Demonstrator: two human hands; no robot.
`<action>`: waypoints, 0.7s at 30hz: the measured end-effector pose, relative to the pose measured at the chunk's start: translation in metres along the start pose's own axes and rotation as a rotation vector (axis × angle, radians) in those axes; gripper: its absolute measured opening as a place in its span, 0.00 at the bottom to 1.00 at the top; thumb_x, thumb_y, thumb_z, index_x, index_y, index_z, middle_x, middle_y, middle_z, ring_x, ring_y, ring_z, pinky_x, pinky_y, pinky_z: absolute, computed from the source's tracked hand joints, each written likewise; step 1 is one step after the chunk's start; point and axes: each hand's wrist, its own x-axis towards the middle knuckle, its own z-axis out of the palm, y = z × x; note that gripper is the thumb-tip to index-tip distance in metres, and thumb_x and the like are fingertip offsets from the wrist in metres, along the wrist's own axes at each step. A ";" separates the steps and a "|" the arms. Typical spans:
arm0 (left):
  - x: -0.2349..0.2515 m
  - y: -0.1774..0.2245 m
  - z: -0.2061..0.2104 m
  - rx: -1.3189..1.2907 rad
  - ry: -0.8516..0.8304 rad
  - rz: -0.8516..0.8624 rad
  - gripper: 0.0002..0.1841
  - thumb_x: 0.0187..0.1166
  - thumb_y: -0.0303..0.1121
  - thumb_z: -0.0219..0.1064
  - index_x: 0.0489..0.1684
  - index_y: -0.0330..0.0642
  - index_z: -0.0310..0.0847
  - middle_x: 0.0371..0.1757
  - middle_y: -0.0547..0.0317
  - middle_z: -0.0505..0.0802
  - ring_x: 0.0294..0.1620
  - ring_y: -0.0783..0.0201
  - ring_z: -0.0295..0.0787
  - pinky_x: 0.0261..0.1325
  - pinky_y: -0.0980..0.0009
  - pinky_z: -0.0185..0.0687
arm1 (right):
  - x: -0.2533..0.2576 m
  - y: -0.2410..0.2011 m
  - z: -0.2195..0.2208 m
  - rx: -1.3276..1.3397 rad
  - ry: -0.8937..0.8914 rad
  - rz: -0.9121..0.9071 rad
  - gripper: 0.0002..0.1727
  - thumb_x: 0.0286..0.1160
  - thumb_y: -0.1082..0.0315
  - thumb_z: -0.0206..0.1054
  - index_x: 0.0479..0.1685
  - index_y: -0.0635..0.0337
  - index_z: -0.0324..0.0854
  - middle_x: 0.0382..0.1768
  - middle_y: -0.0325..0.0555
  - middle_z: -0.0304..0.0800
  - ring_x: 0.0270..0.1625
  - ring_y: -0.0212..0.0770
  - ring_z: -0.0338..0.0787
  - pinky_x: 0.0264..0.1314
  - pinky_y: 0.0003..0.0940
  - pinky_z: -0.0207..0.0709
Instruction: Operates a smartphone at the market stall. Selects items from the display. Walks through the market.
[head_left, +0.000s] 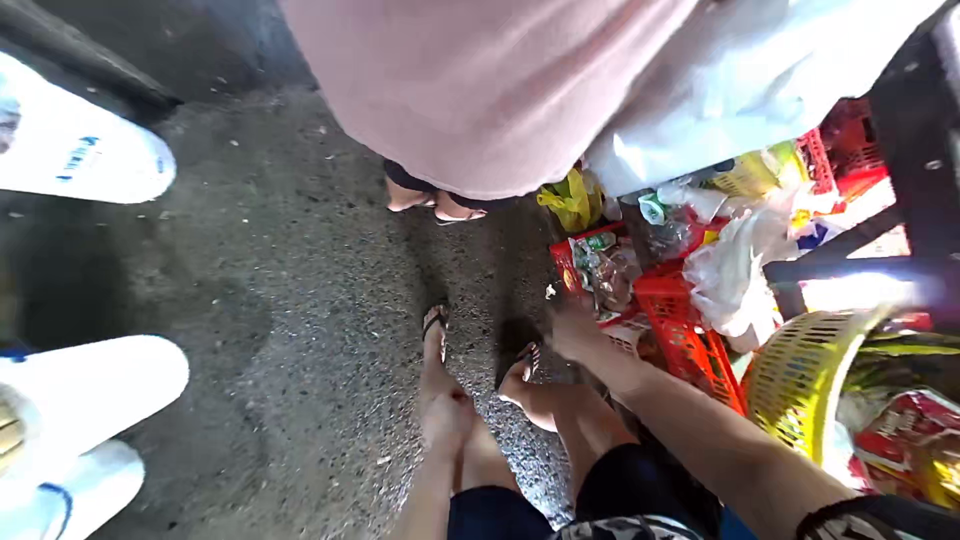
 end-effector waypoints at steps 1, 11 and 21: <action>0.000 -0.006 0.005 -0.017 0.024 0.008 0.17 0.72 0.51 0.71 0.54 0.59 0.91 0.56 0.52 0.95 0.61 0.45 0.91 0.61 0.35 0.82 | -0.009 -0.013 0.011 -0.027 -0.096 -0.039 0.33 0.79 0.48 0.65 0.76 0.62 0.78 0.75 0.67 0.79 0.84 0.67 0.70 0.91 0.71 0.44; -0.014 -0.020 0.009 -0.137 0.009 0.027 0.18 0.75 0.49 0.68 0.60 0.57 0.90 0.65 0.50 0.92 0.70 0.46 0.85 0.71 0.37 0.77 | -0.014 0.015 -0.009 -0.045 -0.280 0.070 0.33 0.84 0.46 0.60 0.81 0.56 0.74 0.76 0.63 0.79 0.80 0.65 0.77 0.80 0.71 0.67; -0.043 -0.052 -0.027 -0.050 -0.209 0.133 0.29 0.83 0.59 0.59 0.78 0.58 0.78 0.92 0.53 0.65 0.95 0.42 0.46 0.87 0.32 0.48 | -0.080 0.028 -0.014 -0.110 -0.468 0.012 0.29 0.82 0.57 0.66 0.76 0.66 0.76 0.72 0.70 0.80 0.77 0.68 0.78 0.78 0.71 0.67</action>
